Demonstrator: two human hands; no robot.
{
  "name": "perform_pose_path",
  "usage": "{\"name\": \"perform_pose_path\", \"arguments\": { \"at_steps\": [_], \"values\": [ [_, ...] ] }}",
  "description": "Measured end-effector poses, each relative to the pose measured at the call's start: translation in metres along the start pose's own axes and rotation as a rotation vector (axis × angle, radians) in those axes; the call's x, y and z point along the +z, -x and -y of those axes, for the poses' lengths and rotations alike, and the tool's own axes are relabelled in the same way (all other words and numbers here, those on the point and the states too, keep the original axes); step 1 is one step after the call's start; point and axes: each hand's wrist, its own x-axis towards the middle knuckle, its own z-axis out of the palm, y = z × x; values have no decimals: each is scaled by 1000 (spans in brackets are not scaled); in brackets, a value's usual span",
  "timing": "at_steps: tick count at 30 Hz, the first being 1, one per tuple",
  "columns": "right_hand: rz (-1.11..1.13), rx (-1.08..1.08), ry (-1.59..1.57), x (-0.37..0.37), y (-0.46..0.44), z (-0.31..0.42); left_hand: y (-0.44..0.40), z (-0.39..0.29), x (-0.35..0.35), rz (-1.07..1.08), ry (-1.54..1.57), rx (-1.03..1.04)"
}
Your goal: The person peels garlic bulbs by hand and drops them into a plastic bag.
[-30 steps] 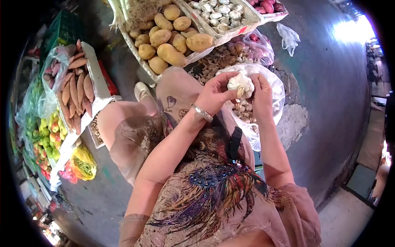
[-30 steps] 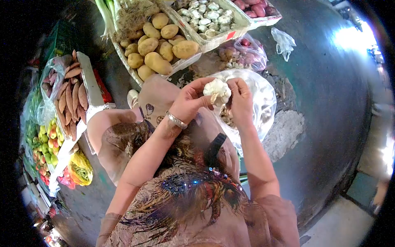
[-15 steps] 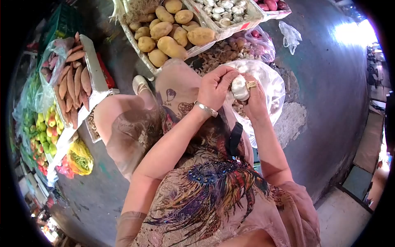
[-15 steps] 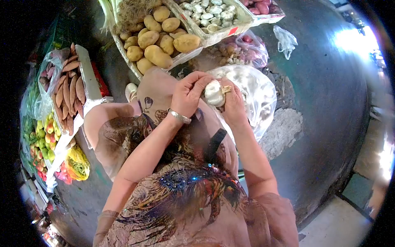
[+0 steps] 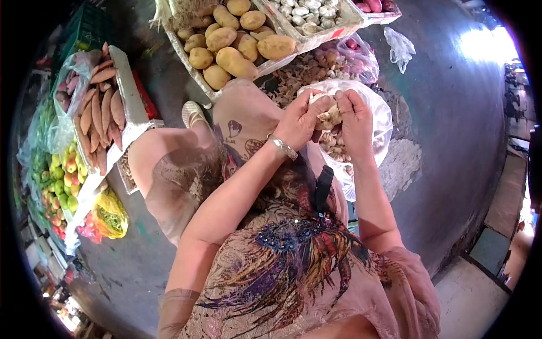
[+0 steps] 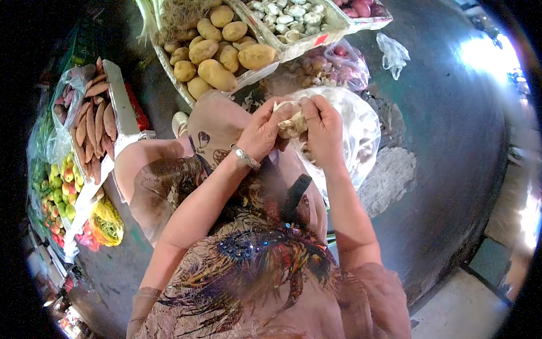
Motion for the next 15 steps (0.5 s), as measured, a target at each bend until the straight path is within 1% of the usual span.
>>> {"name": "perform_pose_path", "arguments": {
  "at_steps": [2,3,4,5,6,7,8,9,10,11,12,13,14,15],
  "values": [
    [25,200,-158,0,0,5,-2,7,-5,31,-10,74],
    [27,-170,-175,3,-12,-34,-4,9,-6,31,-11,74],
    [28,-171,-175,2,-11,-32,-5,10,-7,-1,10,117],
    [63,-37,-158,0,-7,-26,-6,12,-7,-34,31,160],
    [99,98,-140,-1,-4,-20,-4,9,-3,-36,32,159],
    [101,99,-140,-3,-2,-15,-1,6,2,-102,119,135],
    [107,199,-142,-4,0,-9,1,2,5,-168,205,110],
    [113,299,-145,-4,1,-6,2,-2,5,-169,204,109],
    [113,298,-147,-4,0,-9,3,-5,3,-144,230,58],
    [62,199,-173,-3,-3,-16,3,-6,2,-118,257,7],
    [13,99,-198,-3,-5,-18,2,-6,3,-119,257,10],
    [72,115,-265,-8,-3,-17,-1,-3,6,-168,253,49],
    [74,119,-264,-9,-1,-16,-2,0,7,-217,249,85],
    [135,85,-275,-10,1,-12,-3,2,4,-217,250,81]
  ]
}}
